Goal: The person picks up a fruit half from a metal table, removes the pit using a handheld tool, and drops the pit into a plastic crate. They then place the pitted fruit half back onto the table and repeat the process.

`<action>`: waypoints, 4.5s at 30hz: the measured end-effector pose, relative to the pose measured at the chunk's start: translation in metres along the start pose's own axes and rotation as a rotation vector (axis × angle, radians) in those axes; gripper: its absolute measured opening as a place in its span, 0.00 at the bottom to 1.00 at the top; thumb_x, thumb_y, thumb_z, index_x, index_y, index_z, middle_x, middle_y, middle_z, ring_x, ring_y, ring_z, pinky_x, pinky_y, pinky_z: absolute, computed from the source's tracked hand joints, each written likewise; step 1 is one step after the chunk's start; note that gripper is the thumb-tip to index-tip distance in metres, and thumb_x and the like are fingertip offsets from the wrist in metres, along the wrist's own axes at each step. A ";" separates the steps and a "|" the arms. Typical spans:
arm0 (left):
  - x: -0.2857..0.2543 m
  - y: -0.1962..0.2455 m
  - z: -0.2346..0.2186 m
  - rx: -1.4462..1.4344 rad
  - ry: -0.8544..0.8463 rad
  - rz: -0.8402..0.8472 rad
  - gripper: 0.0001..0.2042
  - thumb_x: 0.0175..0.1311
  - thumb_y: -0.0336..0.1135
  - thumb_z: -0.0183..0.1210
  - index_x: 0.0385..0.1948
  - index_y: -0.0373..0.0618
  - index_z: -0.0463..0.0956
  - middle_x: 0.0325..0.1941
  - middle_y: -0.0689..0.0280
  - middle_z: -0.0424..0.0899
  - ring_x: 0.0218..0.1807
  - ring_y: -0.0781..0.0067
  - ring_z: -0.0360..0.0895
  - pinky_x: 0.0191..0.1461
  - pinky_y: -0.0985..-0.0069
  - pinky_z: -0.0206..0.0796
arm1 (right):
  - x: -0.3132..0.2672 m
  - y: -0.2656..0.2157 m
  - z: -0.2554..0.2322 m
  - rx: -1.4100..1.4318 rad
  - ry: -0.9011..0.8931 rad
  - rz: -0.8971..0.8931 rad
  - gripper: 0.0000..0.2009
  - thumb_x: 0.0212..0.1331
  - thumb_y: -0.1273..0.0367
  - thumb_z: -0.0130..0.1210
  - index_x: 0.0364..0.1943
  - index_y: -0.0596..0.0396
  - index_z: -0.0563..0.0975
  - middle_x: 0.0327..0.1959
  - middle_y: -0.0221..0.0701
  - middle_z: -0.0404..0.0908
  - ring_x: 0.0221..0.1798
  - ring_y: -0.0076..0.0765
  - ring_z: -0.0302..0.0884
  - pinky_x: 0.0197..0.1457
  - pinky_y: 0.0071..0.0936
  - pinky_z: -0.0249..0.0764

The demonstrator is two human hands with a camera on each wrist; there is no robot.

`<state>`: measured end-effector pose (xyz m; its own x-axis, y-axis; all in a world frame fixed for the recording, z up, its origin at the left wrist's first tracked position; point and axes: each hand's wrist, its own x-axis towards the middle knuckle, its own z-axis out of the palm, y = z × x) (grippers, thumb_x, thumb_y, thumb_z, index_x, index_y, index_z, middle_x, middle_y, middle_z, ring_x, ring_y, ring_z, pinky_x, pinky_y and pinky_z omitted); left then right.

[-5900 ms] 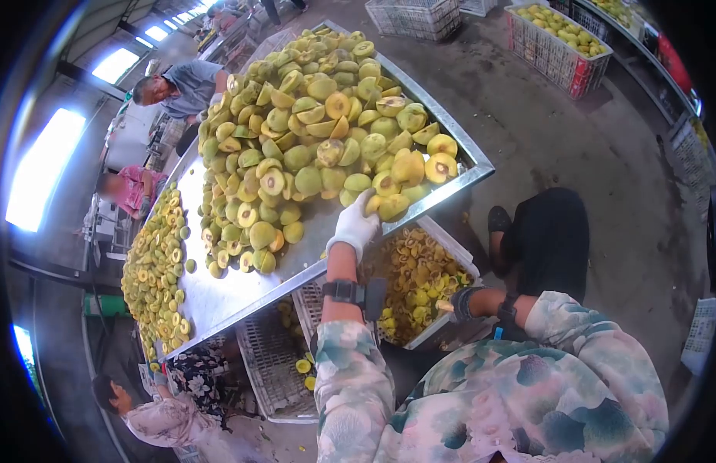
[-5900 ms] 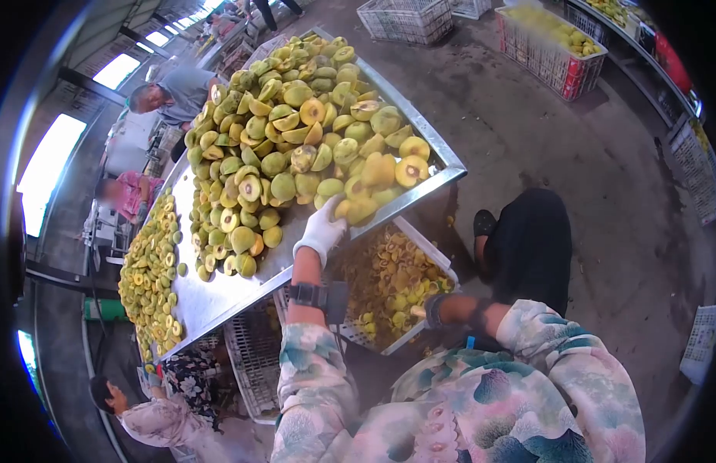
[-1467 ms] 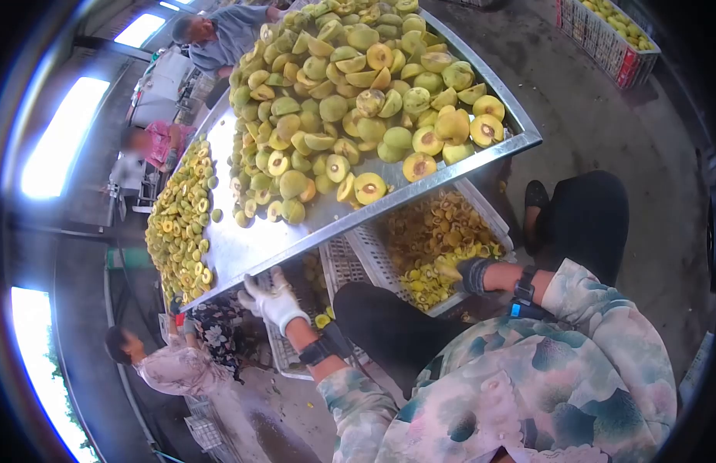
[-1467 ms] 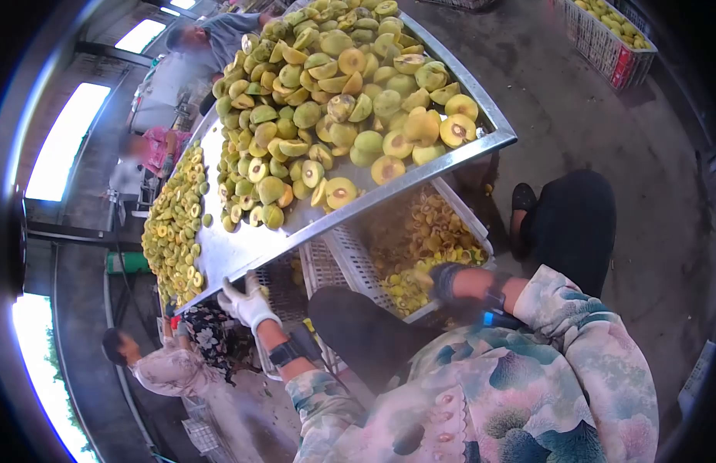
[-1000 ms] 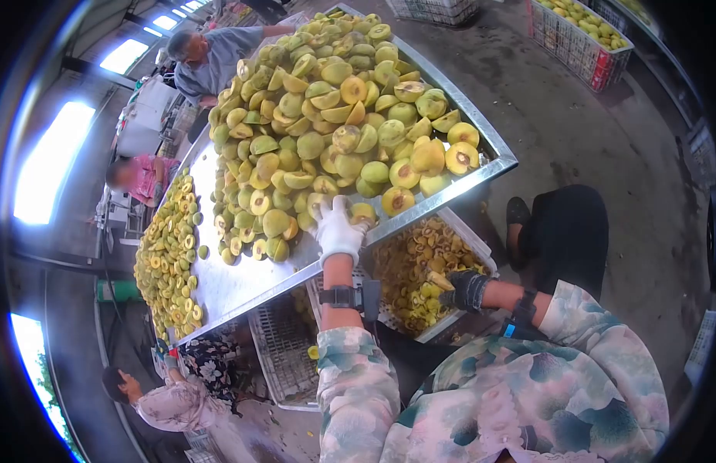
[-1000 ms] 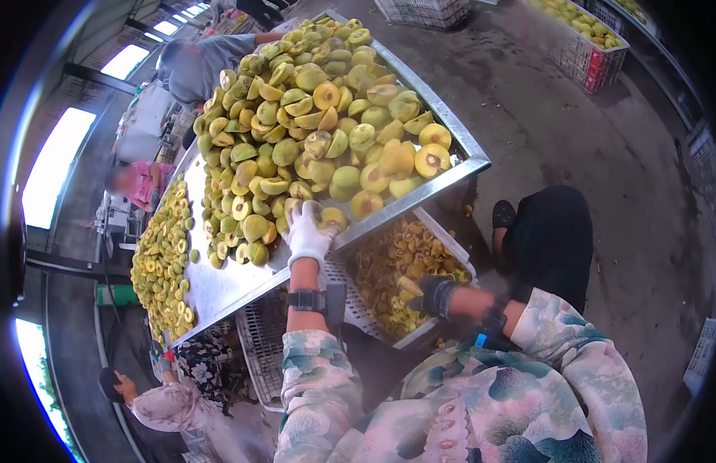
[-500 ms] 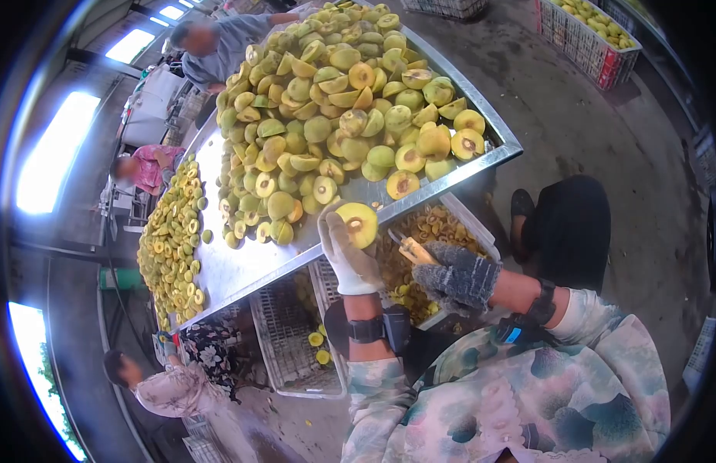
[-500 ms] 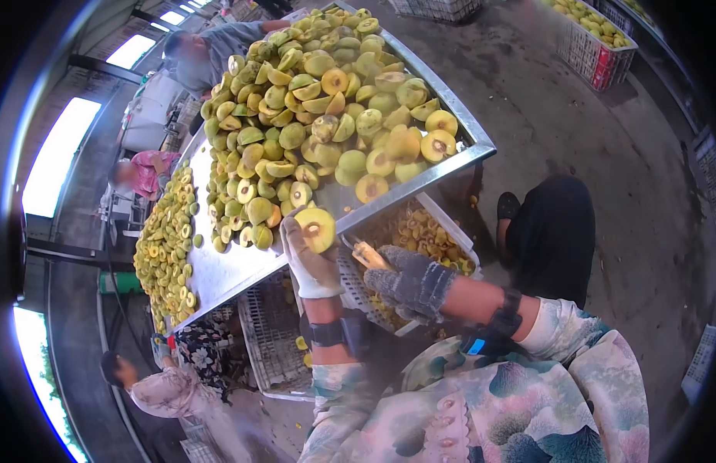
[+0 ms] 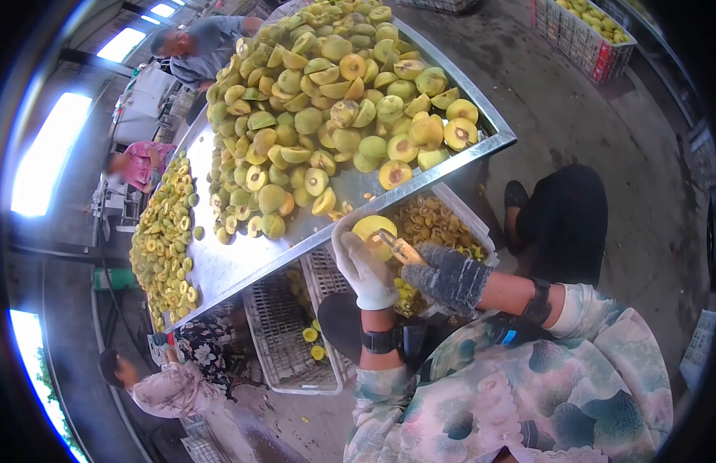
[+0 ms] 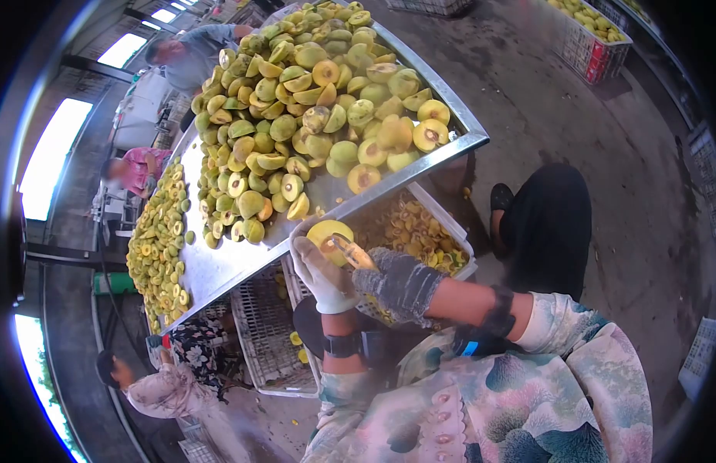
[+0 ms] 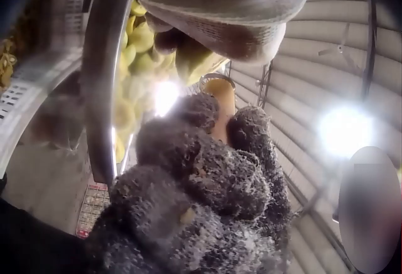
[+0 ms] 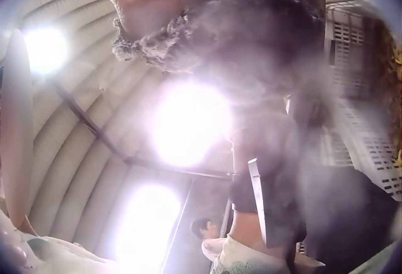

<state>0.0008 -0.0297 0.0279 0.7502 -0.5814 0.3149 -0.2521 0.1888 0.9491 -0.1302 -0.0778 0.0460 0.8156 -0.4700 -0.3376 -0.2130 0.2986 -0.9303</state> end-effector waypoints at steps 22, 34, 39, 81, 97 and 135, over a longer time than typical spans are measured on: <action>-0.018 0.017 0.000 0.046 -0.123 -0.109 0.28 0.65 0.61 0.38 0.42 0.40 0.67 0.37 0.62 0.74 0.36 0.73 0.72 0.42 0.77 0.67 | -0.003 0.034 0.002 -0.230 -0.090 -0.437 0.14 0.57 0.66 0.53 0.44 0.58 0.70 0.31 0.36 0.77 0.34 0.32 0.73 0.38 0.30 0.70; -0.017 0.017 -0.005 0.008 -0.049 -0.046 0.25 0.66 0.56 0.43 0.47 0.39 0.66 0.46 0.55 0.74 0.40 0.70 0.74 0.44 0.75 0.68 | -0.007 0.002 -0.009 0.280 -0.348 0.049 0.11 0.60 0.62 0.52 0.41 0.52 0.73 0.21 0.24 0.74 0.19 0.27 0.70 0.22 0.25 0.67; -0.001 0.039 -0.008 -0.296 -0.266 -0.441 0.21 0.66 0.50 0.46 0.43 0.37 0.69 0.36 0.58 0.78 0.31 0.72 0.77 0.29 0.78 0.72 | 0.010 0.024 0.004 0.062 -0.267 -0.344 0.09 0.60 0.61 0.53 0.40 0.47 0.73 0.18 0.26 0.72 0.15 0.24 0.67 0.15 0.21 0.61; 0.015 -0.007 -0.123 -0.247 0.617 -0.426 0.24 0.63 0.56 0.49 0.45 0.43 0.68 0.35 0.64 0.74 0.32 0.71 0.74 0.35 0.78 0.68 | 0.031 0.067 0.002 -0.532 -0.326 0.047 0.18 0.57 0.57 0.49 0.39 0.58 0.75 0.32 0.43 0.77 0.35 0.46 0.75 0.40 0.36 0.70; 0.138 -0.045 -0.071 1.531 -0.377 -0.442 0.30 0.54 0.61 0.52 0.53 0.50 0.70 0.56 0.55 0.71 0.60 0.50 0.64 0.60 0.59 0.58 | 0.040 0.117 -0.043 -0.596 -0.231 0.037 0.20 0.55 0.55 0.52 0.40 0.59 0.75 0.25 0.38 0.79 0.27 0.36 0.77 0.32 0.33 0.71; -0.024 0.021 -0.003 -0.355 0.045 -0.301 0.13 0.69 0.43 0.41 0.44 0.43 0.58 0.40 0.55 0.74 0.38 0.62 0.78 0.36 0.71 0.73 | -0.010 0.005 0.012 -0.048 -0.067 0.068 0.13 0.58 0.61 0.53 0.40 0.56 0.73 0.20 0.29 0.74 0.18 0.24 0.69 0.20 0.25 0.66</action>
<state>-0.0205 -0.0100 0.0402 0.7858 -0.6182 0.0180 0.1997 0.2812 0.9386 -0.1328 -0.0621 0.0467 0.8320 -0.3929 -0.3917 -0.2937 0.2871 -0.9118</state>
